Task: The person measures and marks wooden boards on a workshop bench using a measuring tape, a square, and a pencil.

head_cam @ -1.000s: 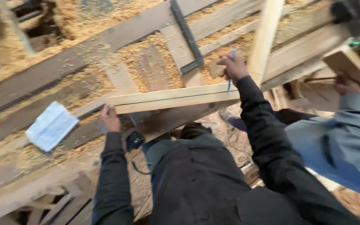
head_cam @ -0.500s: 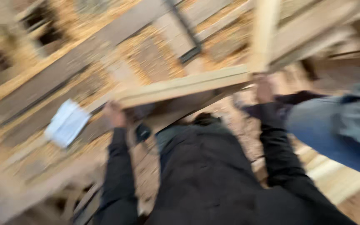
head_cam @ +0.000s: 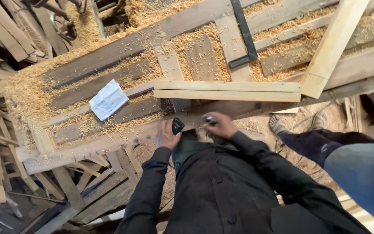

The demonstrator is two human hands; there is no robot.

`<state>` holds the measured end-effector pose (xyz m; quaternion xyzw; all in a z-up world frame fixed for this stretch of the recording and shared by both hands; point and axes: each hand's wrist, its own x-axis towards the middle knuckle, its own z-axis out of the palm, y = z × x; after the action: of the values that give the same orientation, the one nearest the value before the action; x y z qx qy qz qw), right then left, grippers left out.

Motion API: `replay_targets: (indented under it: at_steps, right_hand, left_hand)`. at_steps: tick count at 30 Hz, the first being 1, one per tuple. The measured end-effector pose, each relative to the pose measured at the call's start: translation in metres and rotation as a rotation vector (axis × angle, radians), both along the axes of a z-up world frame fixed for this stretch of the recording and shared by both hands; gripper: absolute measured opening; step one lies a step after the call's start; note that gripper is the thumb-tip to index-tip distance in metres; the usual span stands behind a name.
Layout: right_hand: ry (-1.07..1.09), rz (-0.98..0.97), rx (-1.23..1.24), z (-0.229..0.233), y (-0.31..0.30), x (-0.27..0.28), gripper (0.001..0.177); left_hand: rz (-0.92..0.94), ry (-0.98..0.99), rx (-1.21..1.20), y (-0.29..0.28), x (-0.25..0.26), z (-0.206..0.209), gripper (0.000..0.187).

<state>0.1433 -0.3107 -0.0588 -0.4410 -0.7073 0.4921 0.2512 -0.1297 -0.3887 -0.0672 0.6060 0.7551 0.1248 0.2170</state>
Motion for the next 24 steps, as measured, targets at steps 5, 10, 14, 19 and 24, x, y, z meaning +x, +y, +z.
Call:
replay_targets:
  at_steps: [5, 10, 14, 19, 24]
  right_hand:
    - [-0.079, 0.090, -0.249, -0.031, 0.002, -0.050, 0.051]
    - [0.429, 0.091, -0.583, -0.079, 0.000, -0.046, 0.030]
    - [0.456, 0.034, -0.570, -0.088, 0.005, -0.025, 0.022]
    - [0.288, -0.015, -0.499, -0.066, 0.007, -0.008, 0.038]
    - [0.184, -0.070, -0.213, -0.043, 0.005, 0.003, 0.046]
  left_hand:
    - [-0.114, -0.182, 0.157, 0.006, 0.024, 0.056, 0.071]
    - [-0.045, -0.193, 0.252, 0.000, 0.034, 0.082, 0.081]
    - [0.317, -0.428, 0.037, -0.010, 0.021, 0.033, 0.063]
    - [0.379, -1.331, -0.212, 0.000, 0.024, -0.033, 0.041]
    - [0.112, -1.246, -0.149, 0.041, 0.045, -0.017, 0.042]
